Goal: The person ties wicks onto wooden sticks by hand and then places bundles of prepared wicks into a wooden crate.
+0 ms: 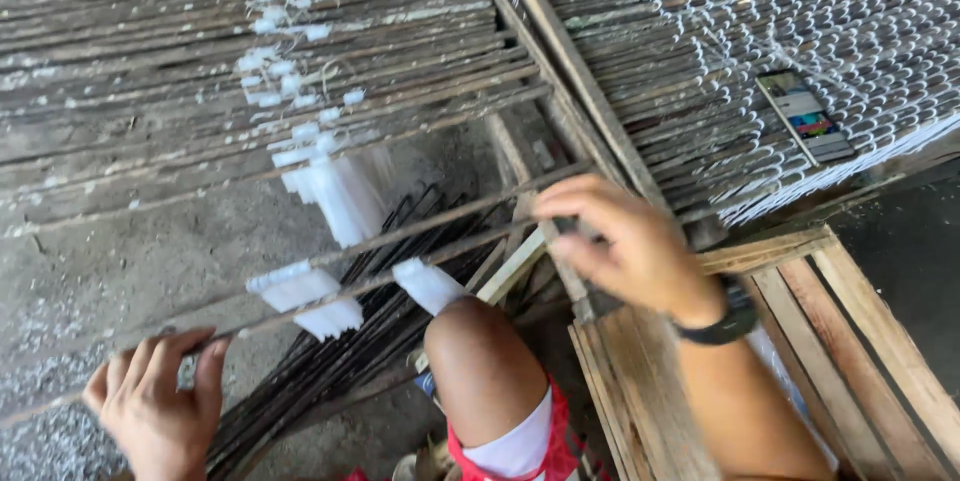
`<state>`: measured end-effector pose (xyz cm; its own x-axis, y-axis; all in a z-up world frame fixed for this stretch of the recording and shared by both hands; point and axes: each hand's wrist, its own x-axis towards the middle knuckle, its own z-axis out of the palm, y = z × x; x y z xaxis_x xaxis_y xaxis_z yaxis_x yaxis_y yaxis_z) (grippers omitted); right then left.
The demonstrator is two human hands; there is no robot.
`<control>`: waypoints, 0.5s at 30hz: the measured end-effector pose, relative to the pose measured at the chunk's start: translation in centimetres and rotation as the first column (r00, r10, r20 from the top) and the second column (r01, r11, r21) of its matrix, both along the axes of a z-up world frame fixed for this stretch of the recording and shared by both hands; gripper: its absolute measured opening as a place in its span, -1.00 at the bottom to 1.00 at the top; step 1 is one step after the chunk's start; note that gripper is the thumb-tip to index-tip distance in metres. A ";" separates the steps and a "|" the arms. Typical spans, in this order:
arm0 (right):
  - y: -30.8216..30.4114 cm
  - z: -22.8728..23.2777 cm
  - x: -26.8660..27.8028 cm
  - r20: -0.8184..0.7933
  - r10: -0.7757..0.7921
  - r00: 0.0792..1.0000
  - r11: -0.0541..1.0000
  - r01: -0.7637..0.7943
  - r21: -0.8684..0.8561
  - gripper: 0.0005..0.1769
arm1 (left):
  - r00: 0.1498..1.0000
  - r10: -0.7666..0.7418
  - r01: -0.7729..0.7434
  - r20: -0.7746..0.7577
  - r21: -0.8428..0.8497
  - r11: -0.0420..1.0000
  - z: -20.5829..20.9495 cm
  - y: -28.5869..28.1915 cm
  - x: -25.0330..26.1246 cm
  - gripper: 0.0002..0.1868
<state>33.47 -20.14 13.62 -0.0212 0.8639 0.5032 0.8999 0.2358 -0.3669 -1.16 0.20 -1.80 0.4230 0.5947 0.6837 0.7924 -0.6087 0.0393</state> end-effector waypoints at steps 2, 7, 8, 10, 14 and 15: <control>-0.1 0.9 6.0 0.048 -0.086 0.995 0.996 0.085 0.034 -0.80 | 0.999 0.044 -0.045 -0.019 -0.039 0.998 0.4 -0.6 0.4 -0.71; -0.2 2.1 20.9 0.052 -0.583 0.811 0.812 0.580 0.061 -0.86 | 0.955 0.197 -0.246 -0.222 -0.220 0.944 0.5 0.2 1.2 -0.76; 0.3 1.7 23.9 0.067 -0.636 0.769 0.771 0.631 0.082 -0.88 | 0.974 0.174 -0.216 -0.143 -0.381 0.899 -1.5 1.5 0.3 -0.71; 1.6 0.6 29.1 0.078 -0.688 0.721 0.725 0.681 0.099 -0.91 | 0.985 0.162 -0.171 -0.064 -0.528 0.832 -3.4 3.2 0.2 -0.64; 4.2 -2.9 36.5 0.228 -0.798 0.558 0.574 0.819 0.001 -0.89 | 0.985 0.157 -0.172 -0.074 -0.524 0.834 -3.6 3.8 2.5 -0.64; 4.9 -3.7 38.1 0.308 -0.806 0.506 0.533 0.846 0.005 -0.85 | 0.984 0.161 -0.174 -0.071 -0.520 0.836 -3.7 3.8 2.8 -0.64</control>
